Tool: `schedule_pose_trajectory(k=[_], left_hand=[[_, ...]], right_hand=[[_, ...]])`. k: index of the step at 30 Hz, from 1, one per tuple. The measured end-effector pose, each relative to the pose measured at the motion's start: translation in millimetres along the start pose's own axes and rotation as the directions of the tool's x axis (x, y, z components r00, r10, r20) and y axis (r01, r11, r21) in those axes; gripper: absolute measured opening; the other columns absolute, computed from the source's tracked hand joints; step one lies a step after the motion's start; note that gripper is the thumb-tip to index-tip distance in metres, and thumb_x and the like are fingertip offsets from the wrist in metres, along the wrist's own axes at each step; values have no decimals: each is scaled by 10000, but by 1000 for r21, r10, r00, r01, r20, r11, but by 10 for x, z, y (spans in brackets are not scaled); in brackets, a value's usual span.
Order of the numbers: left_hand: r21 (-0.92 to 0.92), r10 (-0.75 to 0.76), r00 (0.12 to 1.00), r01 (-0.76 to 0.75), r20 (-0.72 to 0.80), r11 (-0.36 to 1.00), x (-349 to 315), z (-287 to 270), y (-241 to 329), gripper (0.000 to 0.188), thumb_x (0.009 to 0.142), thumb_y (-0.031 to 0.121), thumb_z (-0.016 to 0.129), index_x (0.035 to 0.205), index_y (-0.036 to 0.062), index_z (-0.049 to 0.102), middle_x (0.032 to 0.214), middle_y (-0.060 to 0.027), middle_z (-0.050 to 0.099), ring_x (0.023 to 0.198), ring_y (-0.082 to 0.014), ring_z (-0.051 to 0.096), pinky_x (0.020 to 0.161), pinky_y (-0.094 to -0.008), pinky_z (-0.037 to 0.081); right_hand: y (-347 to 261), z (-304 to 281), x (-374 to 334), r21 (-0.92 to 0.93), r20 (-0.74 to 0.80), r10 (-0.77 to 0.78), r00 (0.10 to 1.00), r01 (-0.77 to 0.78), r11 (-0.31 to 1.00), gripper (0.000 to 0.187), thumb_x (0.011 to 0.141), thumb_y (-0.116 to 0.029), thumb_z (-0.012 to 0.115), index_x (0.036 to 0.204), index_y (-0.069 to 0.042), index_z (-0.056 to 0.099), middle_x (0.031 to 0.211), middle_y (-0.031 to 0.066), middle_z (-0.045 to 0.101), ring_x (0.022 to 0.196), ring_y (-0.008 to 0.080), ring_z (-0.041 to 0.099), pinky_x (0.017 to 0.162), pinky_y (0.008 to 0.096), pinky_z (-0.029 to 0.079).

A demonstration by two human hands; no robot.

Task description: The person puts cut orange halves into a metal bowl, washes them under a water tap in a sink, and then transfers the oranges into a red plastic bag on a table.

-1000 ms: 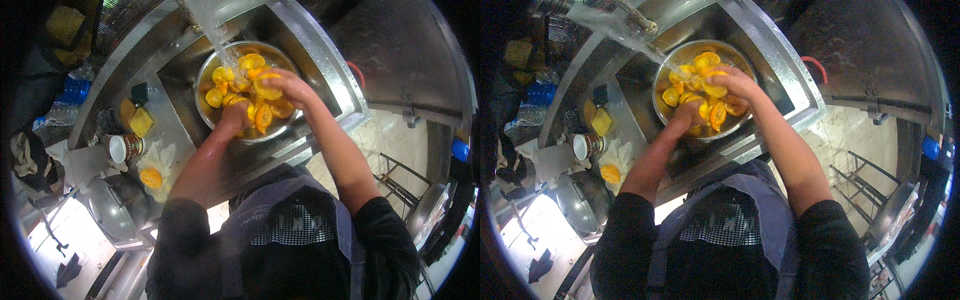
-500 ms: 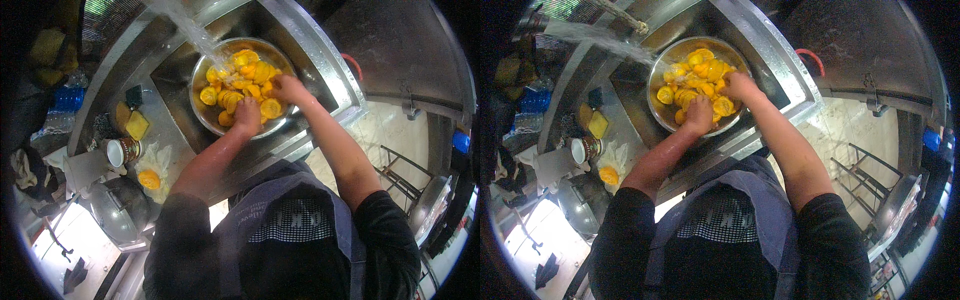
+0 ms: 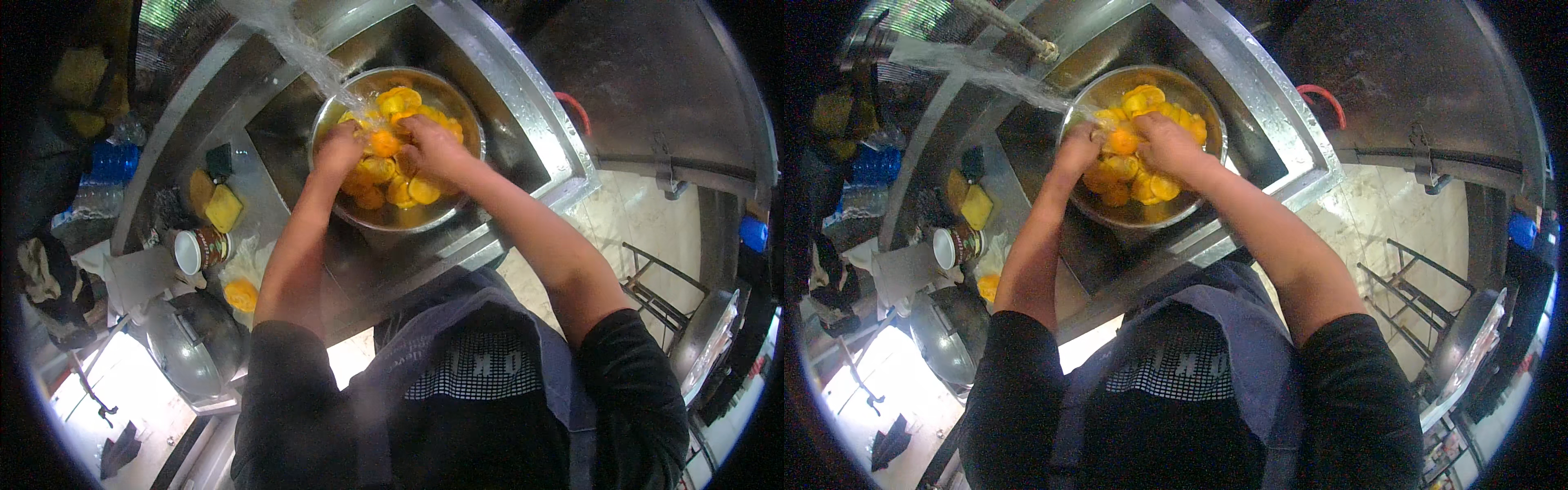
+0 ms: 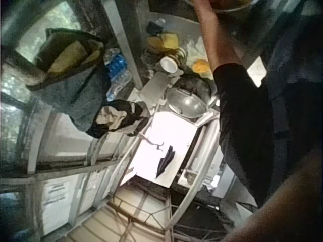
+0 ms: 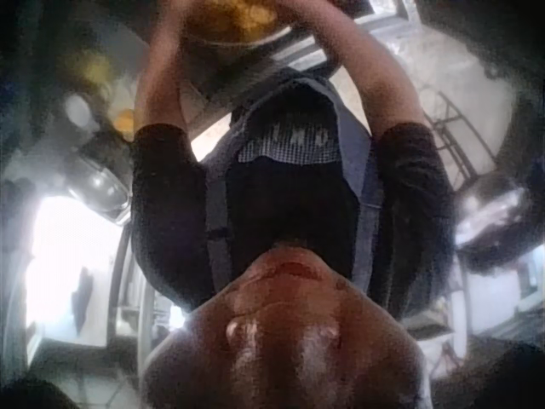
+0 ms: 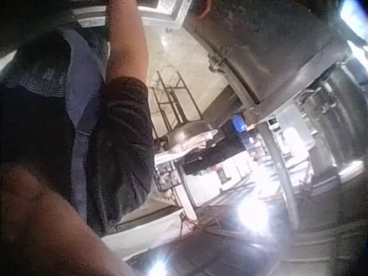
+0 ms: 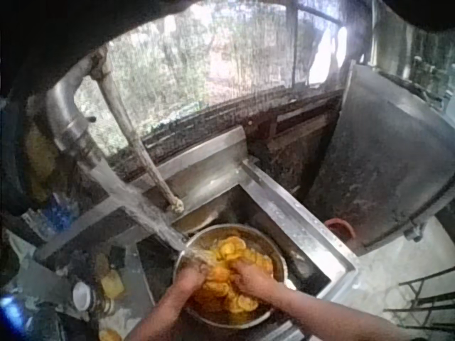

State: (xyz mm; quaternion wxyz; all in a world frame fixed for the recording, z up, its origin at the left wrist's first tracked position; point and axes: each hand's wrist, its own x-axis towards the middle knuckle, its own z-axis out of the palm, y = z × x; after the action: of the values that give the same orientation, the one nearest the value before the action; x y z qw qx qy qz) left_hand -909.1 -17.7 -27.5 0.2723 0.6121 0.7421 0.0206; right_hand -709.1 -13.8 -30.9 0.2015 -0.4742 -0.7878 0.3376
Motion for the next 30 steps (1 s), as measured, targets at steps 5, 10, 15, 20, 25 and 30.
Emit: schedule_pose_trajectory(k=[5, 10, 15, 20, 25, 30], left_hand=[[-90, 259, 960, -268, -105, 959, 30, -30, 227, 315, 792, 264, 550, 1036, 65, 545, 944, -195, 591, 900, -317, 574, 778, -390, 443], [-617, 120, 971, -226, -208, 754, -10, -21, 91, 204, 763, 101, 579, 958, 43, 562, 831, -77, 595, 706, -157, 562, 612, -282, 456], [-747, 100, 963, -258, -251, 613, -89, -134, 264, 158, 745, 45, 585, 902, 43, 567, 800, -18, 582, 647, -88, 520, 536, -227, 425], [-872, -16, 998, -47, -63, 488, -125, -159, 186, 171, 738, 54, 599, 903, 38, 558, 794, -29, 575, 650, -93, 521, 527, -228, 416], [-952, -86, 992, -63, -93, 299, -141, -105, 346, 171, 754, 72, 571, 919, 47, 533, 783, -14, 546, 681, -91, 510, 562, -234, 418], [-627, 44, 993, 32, 105, 779, 237, -77, -305, 210, 742, 66, 569, 949, 81, 540, 895, -29, 555, 812, -148, 538, 711, -275, 439]], right_hand=[[3, 157, 269, 300, 200, 214, 956, -268, 915, 451, 743, -192, 632, 1134, -31, 478, 1062, 141, 553, 923, 264, 567, 783, 365, 456], [-72, -34, 273, 785, 617, 45, 785, -612, -92, 477, 758, -206, 641, 1162, -34, 454, 1042, 108, 562, 942, 219, 566, 790, 318, 464], [-86, 11, 275, 883, 434, 200, 879, -459, 102, 451, 709, -61, 673, 1108, -32, 466, 998, 78, 561, 867, 158, 566, 742, 262, 469], [-161, 3, 285, 770, 243, 223, 944, -327, 548, 441, 651, 19, 680, 1038, -31, 475, 937, 53, 557, 864, 152, 537, 791, 265, 426], [-66, 63, 304, 766, 159, 195, 968, -246, 594, 434, 640, 17, 670, 1025, -32, 476, 910, 50, 551, 881, 152, 518, 815, 265, 404], [-114, -61, 388, 427, 132, 76, 988, -125, 896, 517, 652, -108, 639, 1133, -38, 463, 1036, 144, 558, 941, 249, 547, 830, 322, 426]])
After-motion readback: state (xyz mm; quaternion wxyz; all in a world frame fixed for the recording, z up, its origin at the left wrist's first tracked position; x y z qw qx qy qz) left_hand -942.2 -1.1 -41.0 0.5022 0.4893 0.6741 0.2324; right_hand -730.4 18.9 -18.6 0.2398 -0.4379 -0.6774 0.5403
